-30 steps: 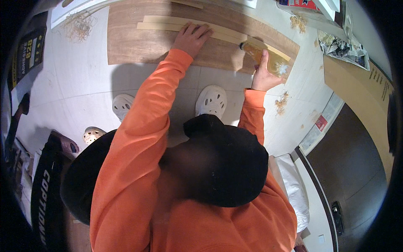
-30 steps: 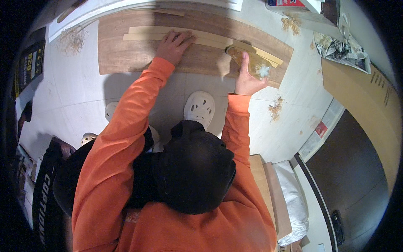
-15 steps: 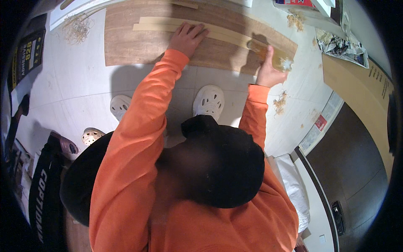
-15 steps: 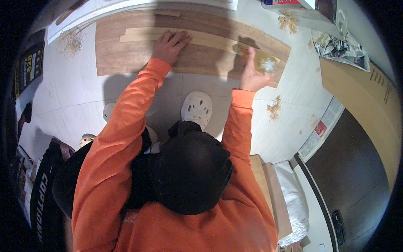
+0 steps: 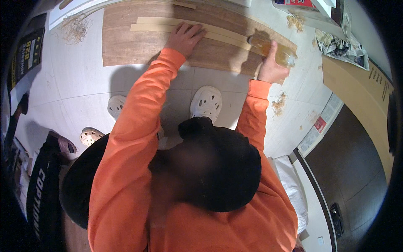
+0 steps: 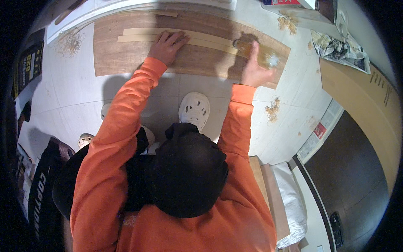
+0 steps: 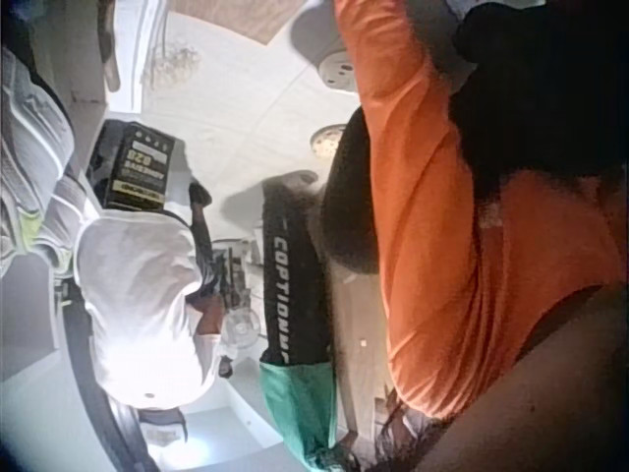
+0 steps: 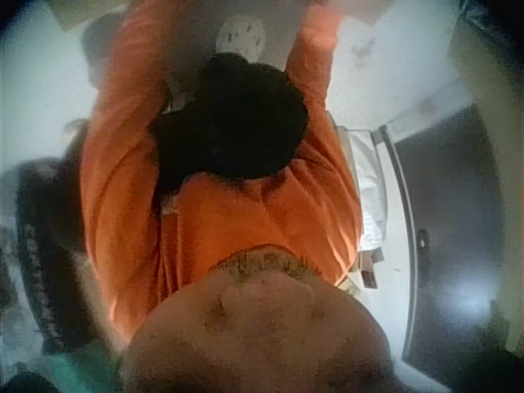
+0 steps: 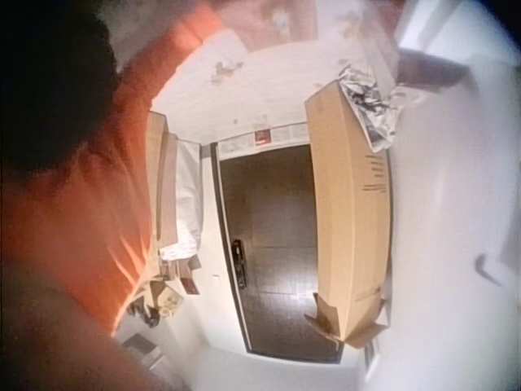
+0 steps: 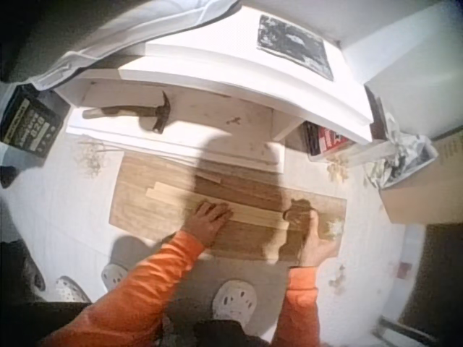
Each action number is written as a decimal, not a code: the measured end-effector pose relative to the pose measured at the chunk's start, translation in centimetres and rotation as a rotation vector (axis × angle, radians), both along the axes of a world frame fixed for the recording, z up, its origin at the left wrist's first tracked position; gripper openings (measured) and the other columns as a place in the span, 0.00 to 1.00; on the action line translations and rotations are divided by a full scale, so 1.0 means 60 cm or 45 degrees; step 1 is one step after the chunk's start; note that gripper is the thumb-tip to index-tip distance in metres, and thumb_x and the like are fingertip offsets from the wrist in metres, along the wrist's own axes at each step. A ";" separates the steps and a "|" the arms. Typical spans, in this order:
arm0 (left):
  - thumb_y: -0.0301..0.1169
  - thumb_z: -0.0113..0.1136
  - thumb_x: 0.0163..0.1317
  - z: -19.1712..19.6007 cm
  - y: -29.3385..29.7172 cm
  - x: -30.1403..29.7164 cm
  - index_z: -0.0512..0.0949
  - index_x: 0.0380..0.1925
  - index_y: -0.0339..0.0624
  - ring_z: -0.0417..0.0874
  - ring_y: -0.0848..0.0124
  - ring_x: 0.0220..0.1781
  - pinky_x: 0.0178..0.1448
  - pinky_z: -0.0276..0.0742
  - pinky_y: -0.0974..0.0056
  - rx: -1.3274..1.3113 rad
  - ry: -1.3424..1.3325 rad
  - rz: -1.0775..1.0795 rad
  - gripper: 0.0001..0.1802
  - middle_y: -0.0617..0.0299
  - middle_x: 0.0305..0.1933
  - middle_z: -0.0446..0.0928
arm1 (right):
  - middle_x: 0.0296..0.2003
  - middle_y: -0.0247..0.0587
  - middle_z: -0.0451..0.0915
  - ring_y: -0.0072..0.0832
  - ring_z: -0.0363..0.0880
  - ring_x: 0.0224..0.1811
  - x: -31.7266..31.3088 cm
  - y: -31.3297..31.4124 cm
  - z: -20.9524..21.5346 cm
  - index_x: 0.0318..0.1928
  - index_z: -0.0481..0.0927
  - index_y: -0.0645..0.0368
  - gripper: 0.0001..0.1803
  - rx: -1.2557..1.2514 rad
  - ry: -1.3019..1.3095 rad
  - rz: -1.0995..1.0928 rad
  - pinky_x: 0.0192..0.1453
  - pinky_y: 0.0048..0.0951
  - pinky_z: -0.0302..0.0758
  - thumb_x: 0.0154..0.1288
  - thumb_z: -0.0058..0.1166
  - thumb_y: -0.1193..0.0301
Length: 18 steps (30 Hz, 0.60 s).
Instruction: The person handles thin wooden strips and a larger wooden board, applies adhesive from a bottle onto the strips, and places them on the floor. The person also picks up and moves a larger wooden board across the room.
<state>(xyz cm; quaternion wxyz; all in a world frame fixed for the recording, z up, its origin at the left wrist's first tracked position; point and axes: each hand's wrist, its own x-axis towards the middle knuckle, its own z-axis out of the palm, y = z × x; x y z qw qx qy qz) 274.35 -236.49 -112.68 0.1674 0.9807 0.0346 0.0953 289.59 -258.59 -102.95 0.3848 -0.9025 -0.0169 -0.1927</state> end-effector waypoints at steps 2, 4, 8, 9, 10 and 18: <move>0.28 0.52 0.55 0.012 0.010 0.002 0.74 0.57 0.61 0.71 0.60 0.59 0.61 0.73 0.55 0.039 0.021 -0.029 0.27 0.69 0.61 0.71 | 0.33 0.47 0.84 0.33 0.82 0.33 0.019 -0.021 0.012 0.34 0.81 0.68 0.21 0.072 -0.013 -0.063 0.41 0.36 0.79 0.51 0.74 0.62; 0.28 0.52 0.55 0.025 0.024 0.008 0.75 0.56 0.58 0.71 0.62 0.58 0.61 0.73 0.56 0.079 0.032 -0.127 0.26 0.69 0.59 0.72 | 0.31 0.46 0.84 0.32 0.82 0.31 0.033 -0.045 0.025 0.34 0.81 0.67 0.20 0.008 0.108 -0.139 0.40 0.35 0.79 0.52 0.74 0.63; 0.29 0.52 0.56 0.039 0.043 0.029 0.76 0.53 0.52 0.72 0.63 0.59 0.60 0.73 0.59 0.057 0.125 -0.315 0.22 0.67 0.58 0.72 | 0.29 0.43 0.84 0.30 0.81 0.27 0.024 -0.019 0.016 0.31 0.82 0.65 0.21 -0.035 -0.006 -0.150 0.37 0.34 0.79 0.50 0.75 0.60; 0.29 0.52 0.57 0.041 0.044 0.031 0.76 0.53 0.51 0.72 0.63 0.59 0.60 0.74 0.59 0.069 0.160 -0.321 0.22 0.66 0.57 0.72 | 0.29 0.43 0.84 0.30 0.81 0.28 0.011 0.002 0.011 0.31 0.81 0.65 0.21 0.071 -0.036 -0.036 0.37 0.34 0.79 0.50 0.75 0.59; 0.29 0.52 0.57 0.042 0.045 0.033 0.76 0.53 0.50 0.72 0.63 0.58 0.59 0.74 0.59 0.077 0.178 -0.333 0.21 0.66 0.57 0.72 | 0.28 0.43 0.84 0.30 0.81 0.28 -0.007 0.027 0.004 0.31 0.81 0.65 0.21 0.168 -0.012 0.010 0.37 0.33 0.79 0.50 0.75 0.59; 0.29 0.50 0.60 0.049 0.046 0.045 0.75 0.52 0.46 0.75 0.59 0.57 0.57 0.77 0.57 0.043 0.256 -0.414 0.19 0.61 0.56 0.73 | 0.30 0.48 0.84 0.37 0.83 0.30 -0.034 0.056 0.022 0.32 0.81 0.68 0.25 -0.098 -0.030 -0.026 0.38 0.36 0.79 0.48 0.75 0.57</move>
